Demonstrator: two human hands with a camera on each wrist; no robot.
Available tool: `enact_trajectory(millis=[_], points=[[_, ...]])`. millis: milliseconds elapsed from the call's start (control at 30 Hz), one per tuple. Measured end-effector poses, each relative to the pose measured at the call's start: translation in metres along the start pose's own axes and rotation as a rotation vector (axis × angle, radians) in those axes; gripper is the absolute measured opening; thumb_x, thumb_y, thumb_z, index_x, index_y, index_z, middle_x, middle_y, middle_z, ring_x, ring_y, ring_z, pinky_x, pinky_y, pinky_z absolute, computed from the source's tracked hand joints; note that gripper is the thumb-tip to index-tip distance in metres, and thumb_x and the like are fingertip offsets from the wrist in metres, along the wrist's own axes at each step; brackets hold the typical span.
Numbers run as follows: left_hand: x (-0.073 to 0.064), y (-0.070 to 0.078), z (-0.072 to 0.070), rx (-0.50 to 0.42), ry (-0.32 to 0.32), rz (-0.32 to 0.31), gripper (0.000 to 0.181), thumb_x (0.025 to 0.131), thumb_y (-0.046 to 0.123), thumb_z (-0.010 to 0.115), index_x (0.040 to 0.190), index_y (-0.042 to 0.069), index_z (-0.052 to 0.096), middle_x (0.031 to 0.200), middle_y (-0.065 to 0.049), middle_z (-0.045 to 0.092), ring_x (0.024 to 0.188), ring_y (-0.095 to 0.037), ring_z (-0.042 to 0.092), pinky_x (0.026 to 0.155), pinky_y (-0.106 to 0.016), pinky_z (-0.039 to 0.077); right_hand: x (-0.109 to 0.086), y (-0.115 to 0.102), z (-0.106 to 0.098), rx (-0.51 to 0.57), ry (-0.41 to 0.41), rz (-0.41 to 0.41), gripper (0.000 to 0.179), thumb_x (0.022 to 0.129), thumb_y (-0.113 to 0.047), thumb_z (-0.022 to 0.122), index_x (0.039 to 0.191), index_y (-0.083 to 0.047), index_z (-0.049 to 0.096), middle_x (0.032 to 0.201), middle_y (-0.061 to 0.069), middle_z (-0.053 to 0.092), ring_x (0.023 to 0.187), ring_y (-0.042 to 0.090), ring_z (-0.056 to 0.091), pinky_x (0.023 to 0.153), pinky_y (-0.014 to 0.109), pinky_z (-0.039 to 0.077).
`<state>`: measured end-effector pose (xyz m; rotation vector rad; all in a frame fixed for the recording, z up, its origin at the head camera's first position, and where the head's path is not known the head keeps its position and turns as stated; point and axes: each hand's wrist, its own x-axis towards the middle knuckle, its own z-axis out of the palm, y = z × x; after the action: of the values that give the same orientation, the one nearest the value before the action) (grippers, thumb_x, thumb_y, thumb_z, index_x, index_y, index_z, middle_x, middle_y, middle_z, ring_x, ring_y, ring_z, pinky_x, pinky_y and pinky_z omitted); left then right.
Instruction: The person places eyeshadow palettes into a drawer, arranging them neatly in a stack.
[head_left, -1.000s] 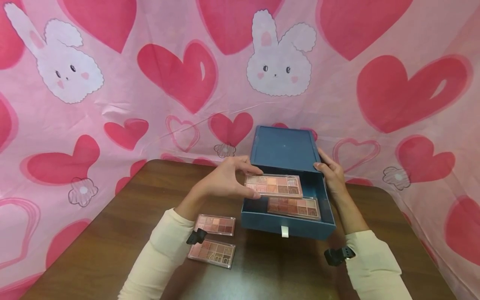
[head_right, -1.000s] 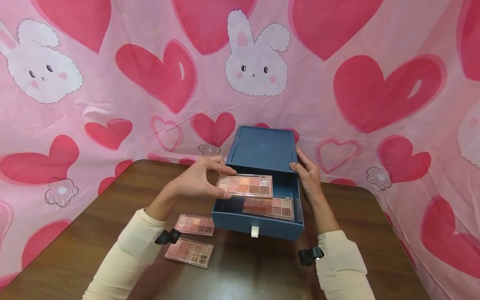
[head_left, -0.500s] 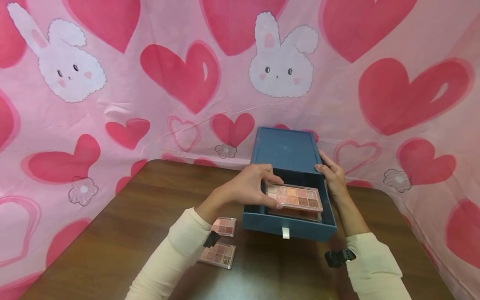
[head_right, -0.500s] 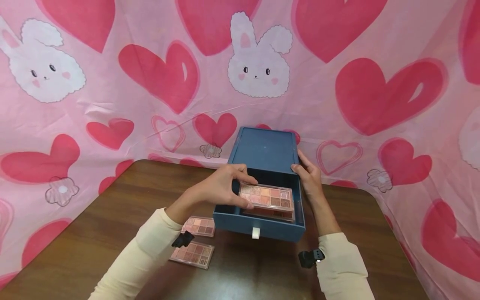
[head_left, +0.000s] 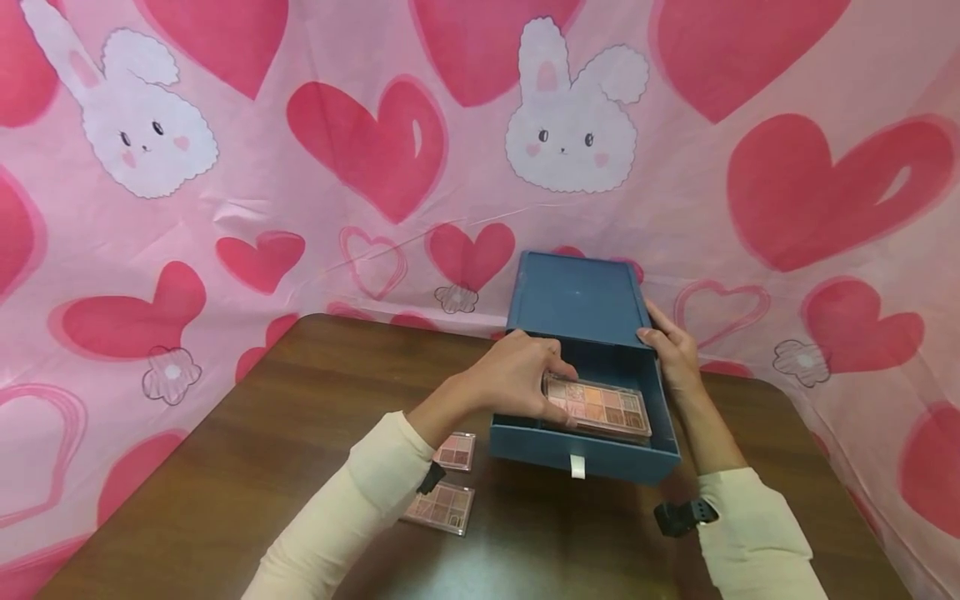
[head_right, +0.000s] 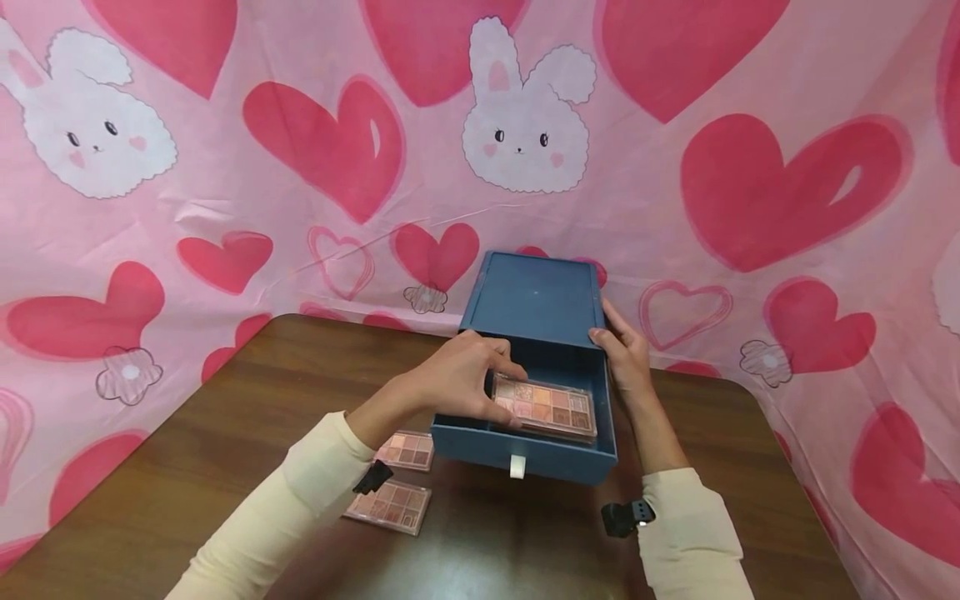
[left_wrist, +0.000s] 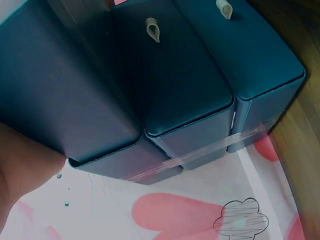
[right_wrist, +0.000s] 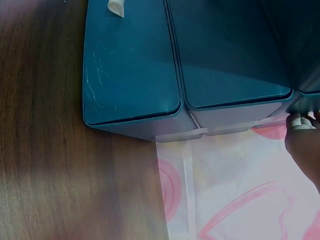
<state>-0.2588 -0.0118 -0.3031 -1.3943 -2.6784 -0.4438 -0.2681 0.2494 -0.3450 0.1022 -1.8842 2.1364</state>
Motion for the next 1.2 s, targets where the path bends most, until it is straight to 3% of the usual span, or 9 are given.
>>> enact_trajectory(millis=[300, 400, 600, 800, 933, 1033, 1200], points=[[-0.001, 0.002, 0.000, 0.043, -0.038, -0.023, 0.065, 0.076, 0.061, 0.081, 0.130, 0.025, 0.071, 0.099, 0.008, 0.070, 0.087, -0.006, 0.057, 0.089, -0.029, 0.043, -0.002, 0.000, -0.001, 0.003, -0.020, 0.012, 0.062, 0.097, -0.007, 0.051, 0.156, -0.003, 0.034, 0.106, -0.025, 0.069, 0.089, -0.005, 0.066, 0.079, 0.012, 0.056], [0.000, 0.001, 0.000, 0.047, -0.026, -0.022, 0.069, 0.074, 0.062, 0.082, 0.130, 0.022, 0.071, 0.103, 0.007, 0.074, 0.086, -0.006, 0.058, 0.084, -0.026, 0.046, -0.001, 0.001, -0.001, 0.008, -0.026, 0.016, 0.062, 0.097, -0.007, 0.050, 0.157, -0.003, 0.033, 0.106, -0.024, 0.068, 0.089, -0.005, 0.067, 0.079, 0.013, 0.056], [-0.001, 0.000, -0.002, -0.045, -0.019, -0.053, 0.068, 0.074, 0.059, 0.084, 0.127, 0.018, 0.073, 0.072, 0.009, 0.071, 0.061, -0.006, 0.053, 0.059, -0.019, 0.042, -0.001, 0.001, -0.003, -0.007, -0.026, 0.019, 0.063, 0.097, -0.009, 0.051, 0.157, -0.004, 0.033, 0.104, -0.025, 0.069, 0.087, -0.004, 0.067, 0.076, 0.014, 0.057], [-0.007, -0.001, -0.007, -0.122, -0.027, -0.089, 0.065, 0.075, 0.053, 0.086, 0.127, 0.016, 0.073, 0.062, 0.009, 0.063, 0.047, -0.008, 0.039, 0.051, -0.022, 0.037, -0.001, 0.002, -0.002, -0.010, -0.020, 0.020, 0.062, 0.097, -0.009, 0.051, 0.157, -0.004, 0.034, 0.103, -0.025, 0.070, 0.087, -0.005, 0.067, 0.076, 0.014, 0.057], [-0.014, -0.006, -0.012, -0.225, -0.038, -0.079, 0.061, 0.080, 0.043, 0.086, 0.130, 0.013, 0.070, 0.099, 0.002, 0.080, 0.075, -0.008, 0.067, 0.068, -0.017, 0.052, -0.001, 0.002, -0.001, 0.006, -0.018, 0.018, 0.062, 0.097, -0.008, 0.051, 0.157, -0.003, 0.034, 0.102, -0.025, 0.071, 0.086, -0.005, 0.068, 0.076, 0.014, 0.057], [-0.023, -0.012, -0.017, -0.295, -0.008, -0.062, 0.057, 0.082, 0.034, 0.085, 0.131, 0.010, 0.070, 0.129, -0.005, 0.073, 0.117, -0.018, 0.069, 0.093, -0.028, 0.058, -0.001, 0.002, 0.000, 0.011, -0.017, 0.017, 0.062, 0.097, -0.007, 0.051, 0.156, -0.002, 0.034, 0.100, -0.024, 0.072, 0.084, -0.004, 0.068, 0.076, 0.014, 0.057], [-0.037, -0.022, -0.019, -0.328, 0.137, -0.022, 0.045, 0.084, 0.026, 0.084, 0.124, 0.007, 0.073, 0.121, -0.008, 0.076, 0.103, -0.020, 0.072, 0.093, -0.035, 0.059, -0.001, 0.002, -0.001, 0.001, -0.011, 0.017, 0.062, 0.097, -0.008, 0.051, 0.156, -0.003, 0.035, 0.101, -0.024, 0.071, 0.085, -0.004, 0.068, 0.076, 0.013, 0.057]])
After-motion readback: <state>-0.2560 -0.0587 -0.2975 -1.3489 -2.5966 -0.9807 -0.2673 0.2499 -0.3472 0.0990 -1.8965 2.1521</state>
